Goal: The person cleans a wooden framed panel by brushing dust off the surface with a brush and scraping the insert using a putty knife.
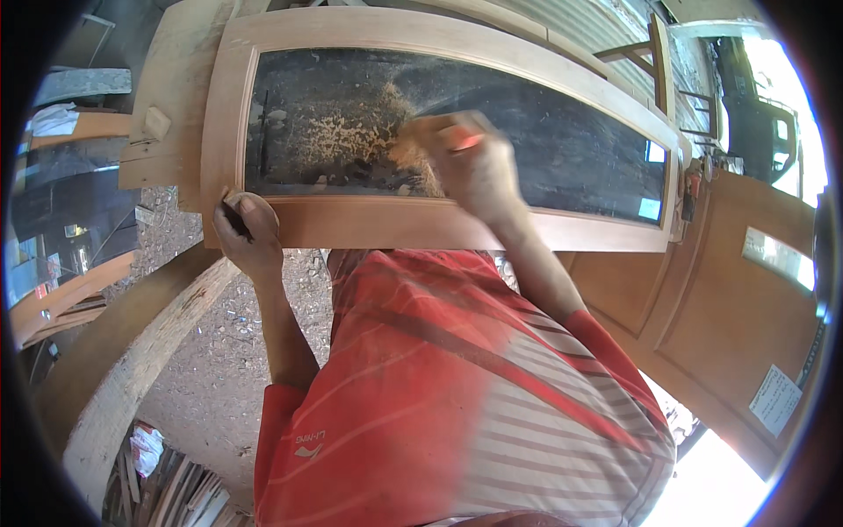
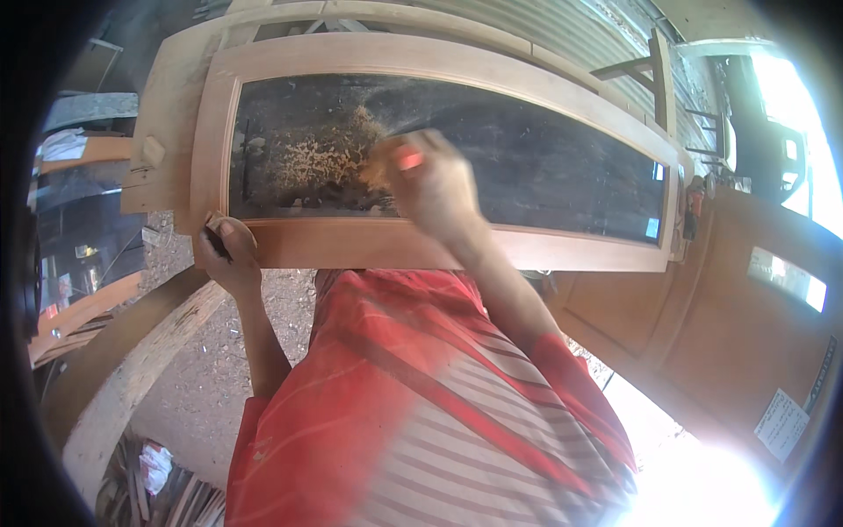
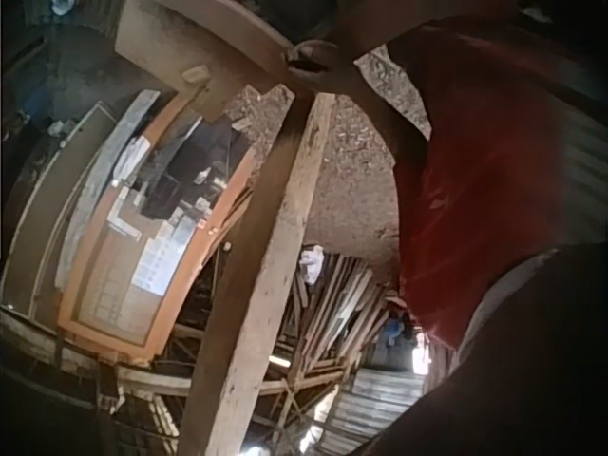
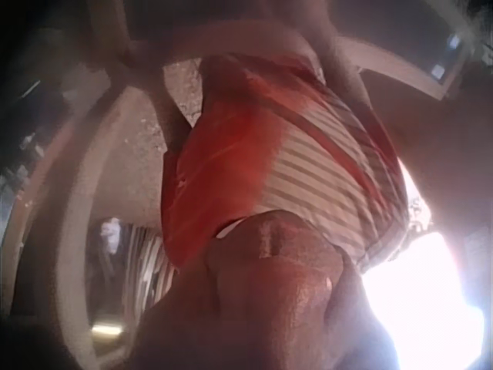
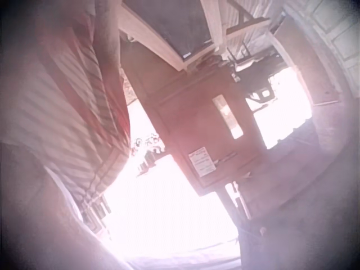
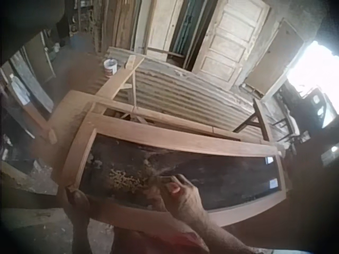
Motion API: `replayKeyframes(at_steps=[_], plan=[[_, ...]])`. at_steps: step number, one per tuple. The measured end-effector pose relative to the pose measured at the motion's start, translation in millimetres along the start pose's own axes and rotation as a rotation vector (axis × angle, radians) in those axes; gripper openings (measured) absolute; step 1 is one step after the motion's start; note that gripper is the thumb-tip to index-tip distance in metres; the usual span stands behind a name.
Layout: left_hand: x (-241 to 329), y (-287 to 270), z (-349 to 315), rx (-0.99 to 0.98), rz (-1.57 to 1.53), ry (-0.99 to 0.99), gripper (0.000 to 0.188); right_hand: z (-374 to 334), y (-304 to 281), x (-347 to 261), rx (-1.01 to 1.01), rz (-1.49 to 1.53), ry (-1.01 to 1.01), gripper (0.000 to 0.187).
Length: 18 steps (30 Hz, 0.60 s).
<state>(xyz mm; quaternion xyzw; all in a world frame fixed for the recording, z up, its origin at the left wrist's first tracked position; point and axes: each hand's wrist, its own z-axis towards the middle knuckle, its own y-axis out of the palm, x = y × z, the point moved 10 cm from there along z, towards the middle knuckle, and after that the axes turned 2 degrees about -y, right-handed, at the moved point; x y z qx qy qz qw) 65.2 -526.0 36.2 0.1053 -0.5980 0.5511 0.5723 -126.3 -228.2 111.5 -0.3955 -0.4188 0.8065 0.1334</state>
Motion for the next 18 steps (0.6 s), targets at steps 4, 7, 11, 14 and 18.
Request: replayKeyframes(at_steps=[4,7,11,14,18], plan=[[-7,-1,-6,-0.017,-0.076,-0.071,0.046,-11,-83,109,0.189,-0.086,0.337,0.01],[-6,1,-3,-0.022,-0.113,-0.071,0.05,-7,-97,153,0.173,-0.406,0.414,0.019],[5,-2,-3,-0.036,-0.004,0.008,0.046,39,-35,109,0.032,-0.427,0.294,0.016],[5,2,-2,-0.045,-0.012,-0.014,0.045,74,33,46,-0.001,-0.291,0.08,0.016],[7,-1,-2,-0.04,-0.108,-0.062,0.047,97,61,5,-0.083,-0.209,-0.141,0.015]])
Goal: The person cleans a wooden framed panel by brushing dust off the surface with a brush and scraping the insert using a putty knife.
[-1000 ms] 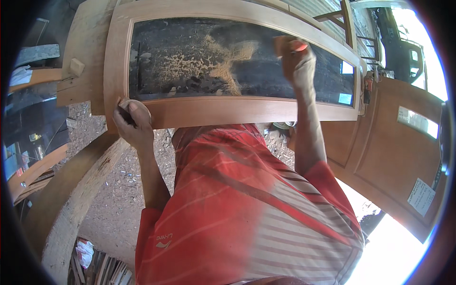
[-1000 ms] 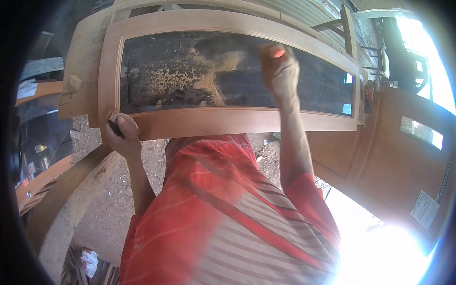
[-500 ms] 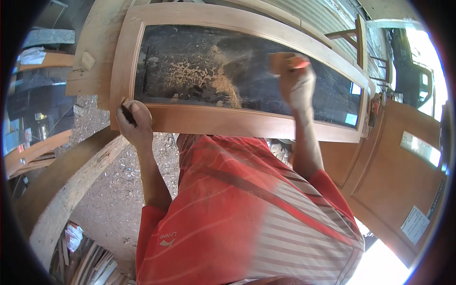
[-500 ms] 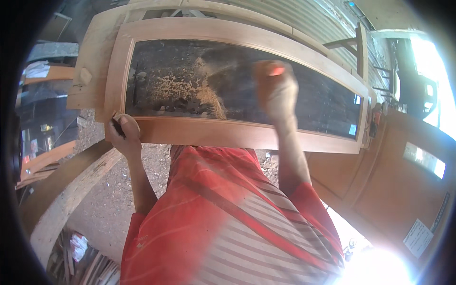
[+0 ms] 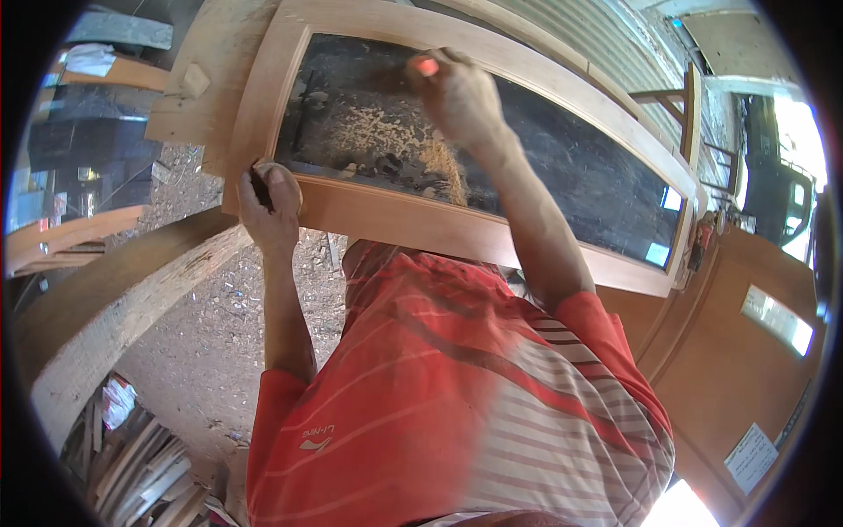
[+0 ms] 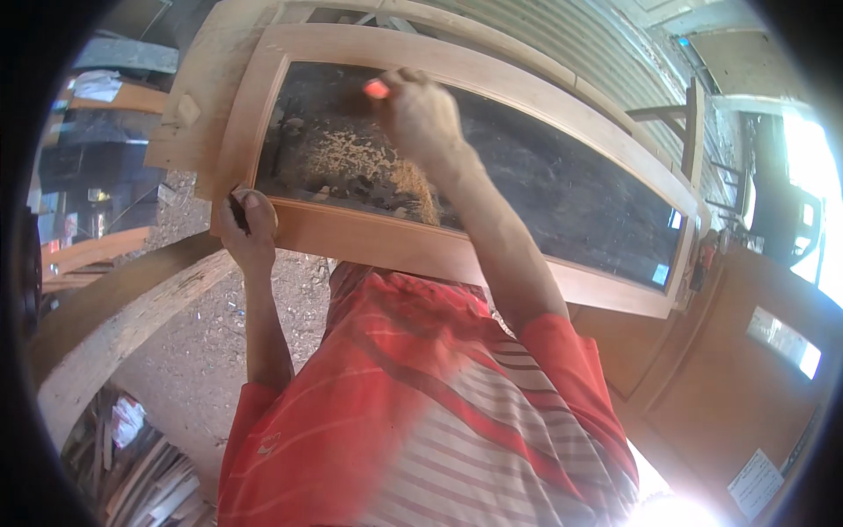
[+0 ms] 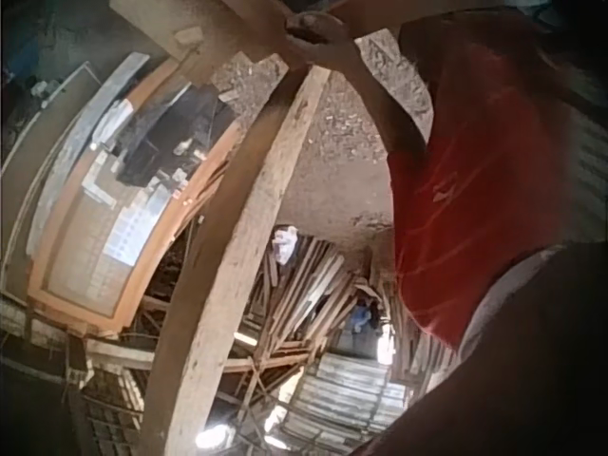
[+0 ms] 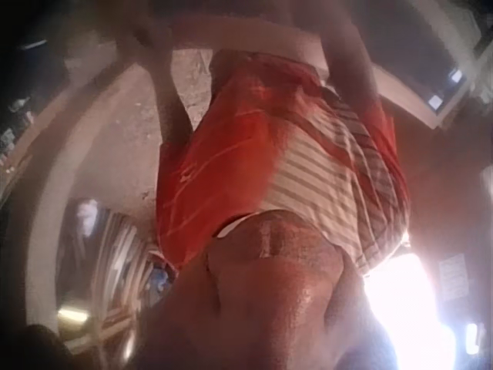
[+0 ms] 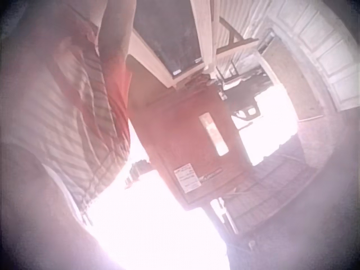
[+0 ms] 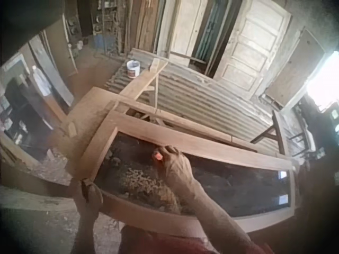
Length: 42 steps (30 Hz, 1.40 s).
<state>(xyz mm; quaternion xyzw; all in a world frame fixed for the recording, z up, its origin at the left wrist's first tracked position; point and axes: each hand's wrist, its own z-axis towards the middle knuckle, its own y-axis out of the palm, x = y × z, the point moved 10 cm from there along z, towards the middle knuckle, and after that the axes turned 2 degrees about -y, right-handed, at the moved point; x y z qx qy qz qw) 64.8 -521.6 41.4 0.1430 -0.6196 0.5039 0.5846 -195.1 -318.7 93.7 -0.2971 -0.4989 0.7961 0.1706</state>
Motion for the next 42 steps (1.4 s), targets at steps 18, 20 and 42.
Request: replayKeyframes(at_steps=[18,20,42], plan=[[5,-1,-1,0.019,-0.078,0.019,0.043,37,11,9,-0.117,0.167,0.044,0.023],[-1,-1,-2,0.009,-0.058,-0.005,0.043,54,28,-12,-0.118,0.243,-0.019,0.025],[-11,-11,-7,0.042,-0.048,-0.089,0.036,78,62,-136,-0.244,0.263,-0.597,0.019]])
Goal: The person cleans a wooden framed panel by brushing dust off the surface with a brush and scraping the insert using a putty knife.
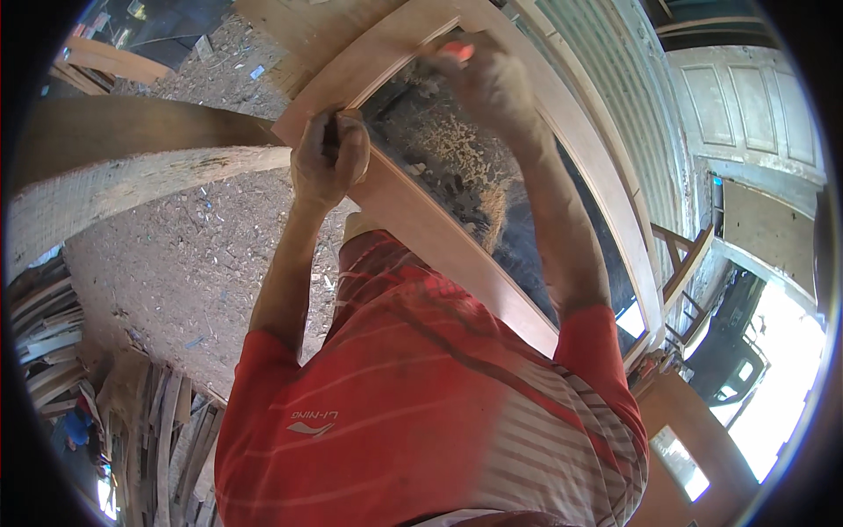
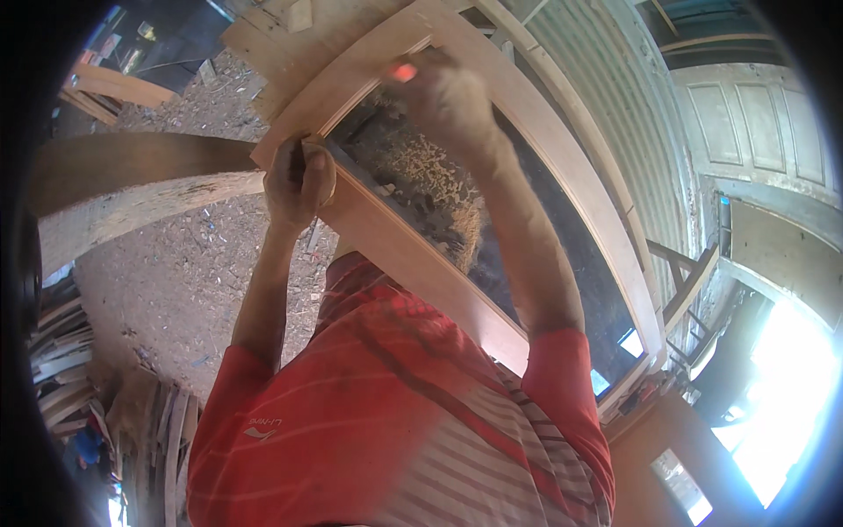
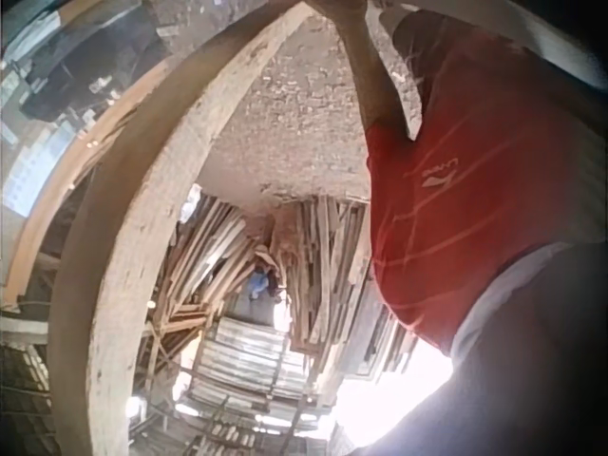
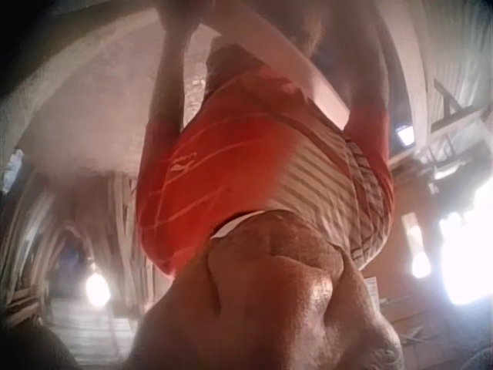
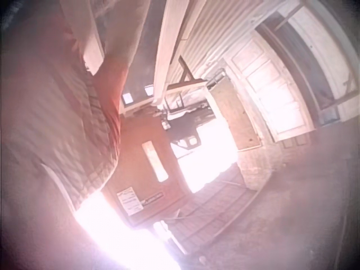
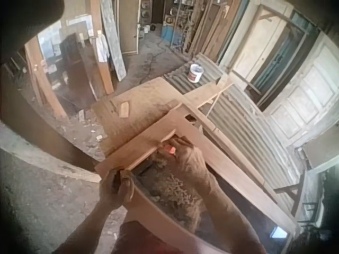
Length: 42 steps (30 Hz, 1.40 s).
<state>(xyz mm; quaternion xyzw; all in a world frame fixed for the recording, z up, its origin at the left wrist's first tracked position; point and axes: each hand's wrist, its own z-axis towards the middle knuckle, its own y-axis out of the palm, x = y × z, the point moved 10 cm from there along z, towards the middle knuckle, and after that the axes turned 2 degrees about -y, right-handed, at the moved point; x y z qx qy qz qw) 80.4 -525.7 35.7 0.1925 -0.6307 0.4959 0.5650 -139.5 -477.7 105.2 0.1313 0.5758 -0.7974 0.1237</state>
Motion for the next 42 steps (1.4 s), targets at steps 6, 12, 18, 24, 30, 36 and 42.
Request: replayKeyframes(at_steps=[6,12,18,24,30,36,42], plan=[[-3,1,3,-0.035,-0.224,-0.058,0.039,-9,12,-3,0.026,0.103,0.111,0.021],[1,-17,6,0.068,-0.427,0.051,0.032,-23,8,-57,-0.033,0.348,-0.042,0.021],[-7,-15,8,0.117,-0.604,0.023,0.042,-23,13,-57,0.074,0.367,0.008,0.027],[-12,-18,14,0.111,-0.693,-0.011,0.04,-25,12,-81,-0.046,0.564,-0.021,0.019],[3,-21,15,0.115,-0.681,0.049,0.022,-24,26,-78,-0.181,0.504,-0.025,0.02],[-27,-19,12,0.167,-0.551,0.026,0.034,-29,21,-70,-0.185,0.684,-0.042,0.023],[-13,-32,9,0.288,-0.18,0.249,0.041,-42,10,-73,-0.349,0.658,-0.051,0.016]])
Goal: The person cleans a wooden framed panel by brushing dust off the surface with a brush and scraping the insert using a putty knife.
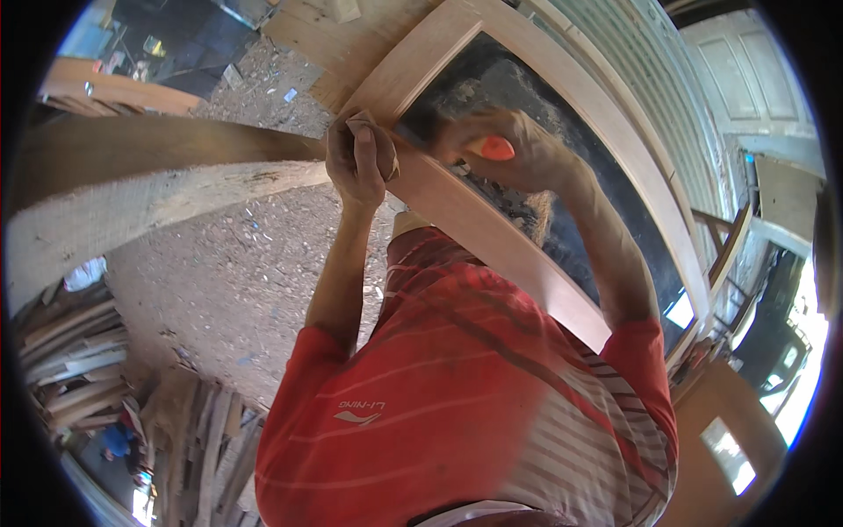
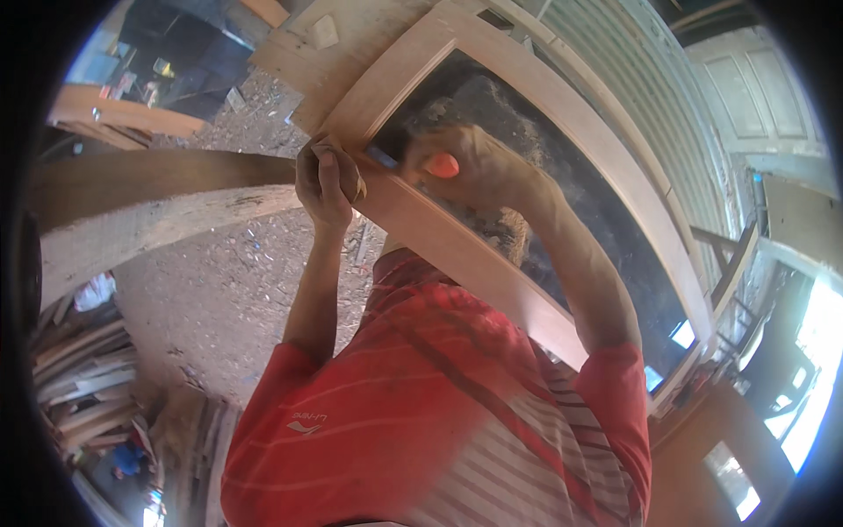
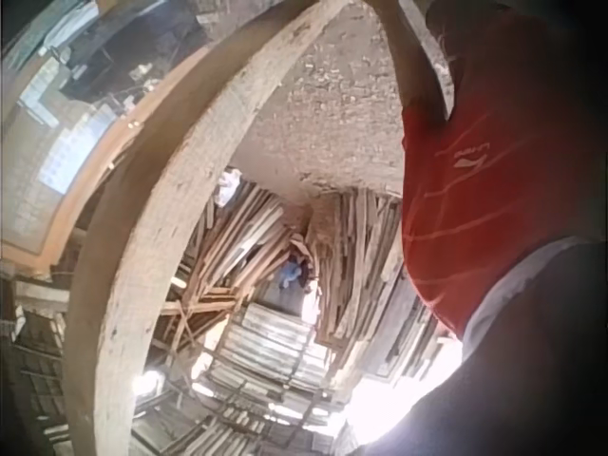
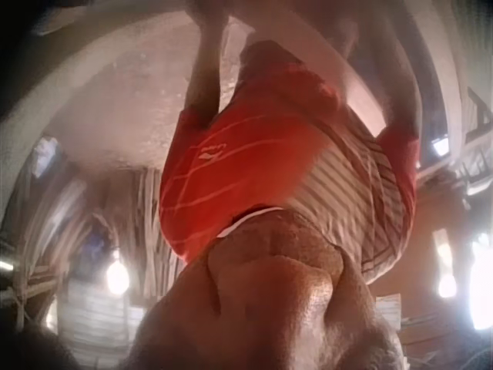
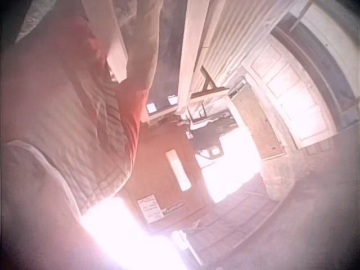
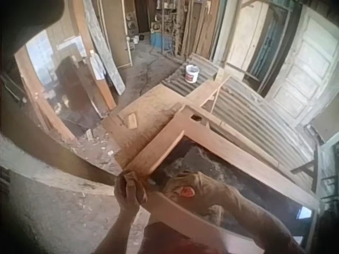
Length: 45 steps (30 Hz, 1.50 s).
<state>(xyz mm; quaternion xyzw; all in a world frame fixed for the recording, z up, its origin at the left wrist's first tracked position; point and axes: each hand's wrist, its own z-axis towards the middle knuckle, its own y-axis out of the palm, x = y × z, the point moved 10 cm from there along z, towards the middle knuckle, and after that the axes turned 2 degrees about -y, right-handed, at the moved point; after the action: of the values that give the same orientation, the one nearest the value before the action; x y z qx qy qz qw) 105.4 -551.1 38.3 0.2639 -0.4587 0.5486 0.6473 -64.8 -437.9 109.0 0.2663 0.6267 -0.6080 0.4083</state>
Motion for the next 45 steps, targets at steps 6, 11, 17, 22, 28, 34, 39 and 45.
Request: replayKeyframes(at_steps=[6,11,17,22,28,34,39,45], plan=[[7,16,2,-0.131,-0.058,-0.106,0.04,-10,3,13,0.168,0.022,-0.118,0.022],[10,18,-4,-0.117,-0.037,-0.122,0.039,-67,-1,13,-0.06,0.143,0.204,0.015],[19,24,0,-0.174,0.034,-0.095,0.041,-50,-18,1,0.197,0.199,0.029,0.018],[23,24,1,-0.163,0.093,-0.065,0.04,-98,-6,3,0.054,0.221,0.125,0.016],[4,23,-6,-0.18,0.062,-0.124,0.04,-62,-34,6,0.185,0.222,0.198,0.014],[23,25,0,-0.158,0.096,0.006,0.036,16,-27,29,0.224,0.116,0.194,0.016],[6,21,-5,-0.218,0.09,-0.19,0.041,-15,-12,29,0.125,0.125,0.096,0.011],[7,16,-6,-0.144,0.031,-0.09,0.035,-66,-23,23,-0.049,0.149,0.294,0.01]])
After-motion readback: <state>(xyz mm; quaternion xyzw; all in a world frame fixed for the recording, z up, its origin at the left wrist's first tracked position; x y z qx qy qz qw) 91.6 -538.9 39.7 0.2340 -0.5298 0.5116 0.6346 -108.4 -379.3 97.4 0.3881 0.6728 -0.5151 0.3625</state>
